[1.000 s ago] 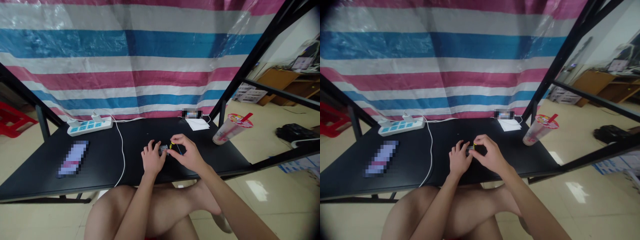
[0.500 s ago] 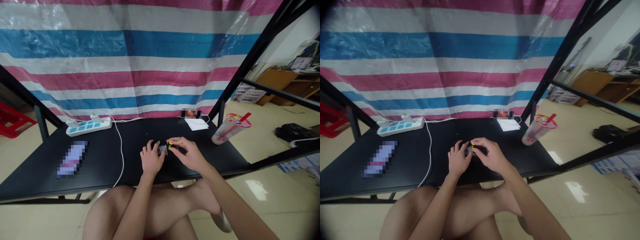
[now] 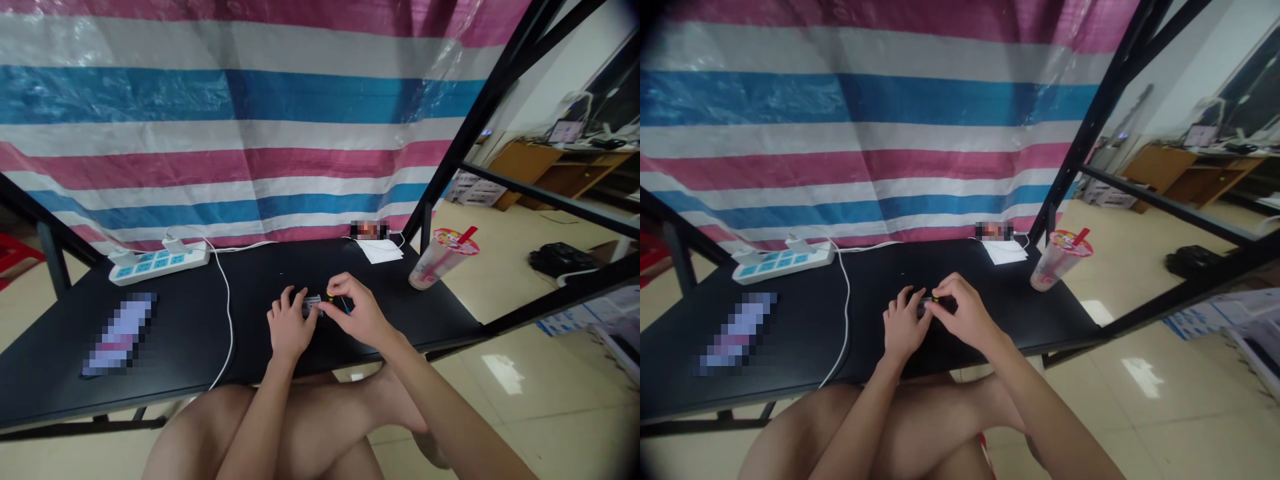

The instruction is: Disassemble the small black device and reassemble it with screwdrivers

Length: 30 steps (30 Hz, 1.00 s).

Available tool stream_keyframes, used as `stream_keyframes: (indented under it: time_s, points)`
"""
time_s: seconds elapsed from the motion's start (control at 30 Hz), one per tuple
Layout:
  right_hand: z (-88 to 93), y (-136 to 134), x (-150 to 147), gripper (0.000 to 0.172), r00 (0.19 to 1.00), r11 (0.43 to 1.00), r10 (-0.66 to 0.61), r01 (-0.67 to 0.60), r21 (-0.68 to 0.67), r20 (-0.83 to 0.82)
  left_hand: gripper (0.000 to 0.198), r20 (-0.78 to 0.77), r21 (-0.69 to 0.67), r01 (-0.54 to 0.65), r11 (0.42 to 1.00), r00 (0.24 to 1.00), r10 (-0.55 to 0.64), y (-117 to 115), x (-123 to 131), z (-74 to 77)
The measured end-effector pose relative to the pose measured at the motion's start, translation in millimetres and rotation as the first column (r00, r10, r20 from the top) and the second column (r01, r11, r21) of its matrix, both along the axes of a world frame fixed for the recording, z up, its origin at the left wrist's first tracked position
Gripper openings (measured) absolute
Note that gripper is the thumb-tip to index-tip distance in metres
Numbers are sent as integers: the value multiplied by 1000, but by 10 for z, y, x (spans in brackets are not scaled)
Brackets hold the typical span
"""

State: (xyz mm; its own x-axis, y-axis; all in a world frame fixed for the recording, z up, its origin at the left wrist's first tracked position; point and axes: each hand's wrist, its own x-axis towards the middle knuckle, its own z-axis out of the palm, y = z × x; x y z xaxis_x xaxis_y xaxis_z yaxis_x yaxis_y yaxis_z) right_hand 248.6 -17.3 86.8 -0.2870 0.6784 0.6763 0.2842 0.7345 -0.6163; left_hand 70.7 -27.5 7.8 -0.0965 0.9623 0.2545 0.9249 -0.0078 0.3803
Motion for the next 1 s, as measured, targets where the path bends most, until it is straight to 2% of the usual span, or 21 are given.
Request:
stream_keyframes:
  time_s: [0.07, 0.2, 0.27, 0.33, 0.4, 0.47, 0.53, 0.6, 0.67, 0.8, 0.9, 0.97, 1.0]
  points:
    - [6, -5, 5, 18, 999, 999, 47, -47, -9, 17, 50, -6, -1, -1, 1000, 1000, 1, 4, -1, -3]
    - [-37, 33, 1, 14, 984, 974, 174, -179, -140, -44, 49, -25, 5, -10, 1000, 1000, 10, 21, 8, -8]
    - [-93, 105, -6, 14, 986, 982, 137, -147, -117, -93, 49, -40, 3, -11, 1000, 999, 12, 36, 17, -10]
    - [-122, 198, -1, 22, 987, 993, 93, -102, -62, -129, 48, -59, -1, -21, 1000, 998, 21, 53, 28, -10]
    - [-92, 280, 28, 23, 984, 989, 108, -120, -82, -140, 48, -81, -3, -34, 999, 996, 34, 73, 40, -1]
    - [-16, 334, 81, 18, 974, 956, 188, -210, -206, -124, 46, -103, -8, -47, 999, 994, 46, 97, 49, 16]
    - [56, 378, 141, 16, 947, 883, 291, -320, -344, -136, 45, -118, -15, -63, 998, 991, 60, 132, 52, 39]
    - [79, 449, 184, 15, 925, 835, 338, -380, -397, -174, 44, -126, -21, -68, 997, 990, 65, 180, 52, 61]
    - [48, 568, 197, 15, 925, 842, 326, -378, -385, -196, 44, -128, -22, -53, 998, 991, 49, 239, 52, 78]
    - [-43, 844, 173, 33, 910, 886, 352, -399, -235, -220, 44, -124, -28, -26, 999, 992, 22, 359, 63, 83]
    - [-65, 930, 168, 24, 839, 816, 472, -532, -226, -270, 41, -111, -24, -34, 999, 993, 31, 417, 73, 59]
    - [-82, 928, 175, 20, 804, 758, 504, -587, -286, -315, 41, -107, -11, -39, 999, 994, 37, 433, 73, 39]
    - [-99, 922, 177, 19, 799, 747, 496, -592, -302, -340, 41, -106, -5, -37, 999, 994, 36, 435, 71, 31]
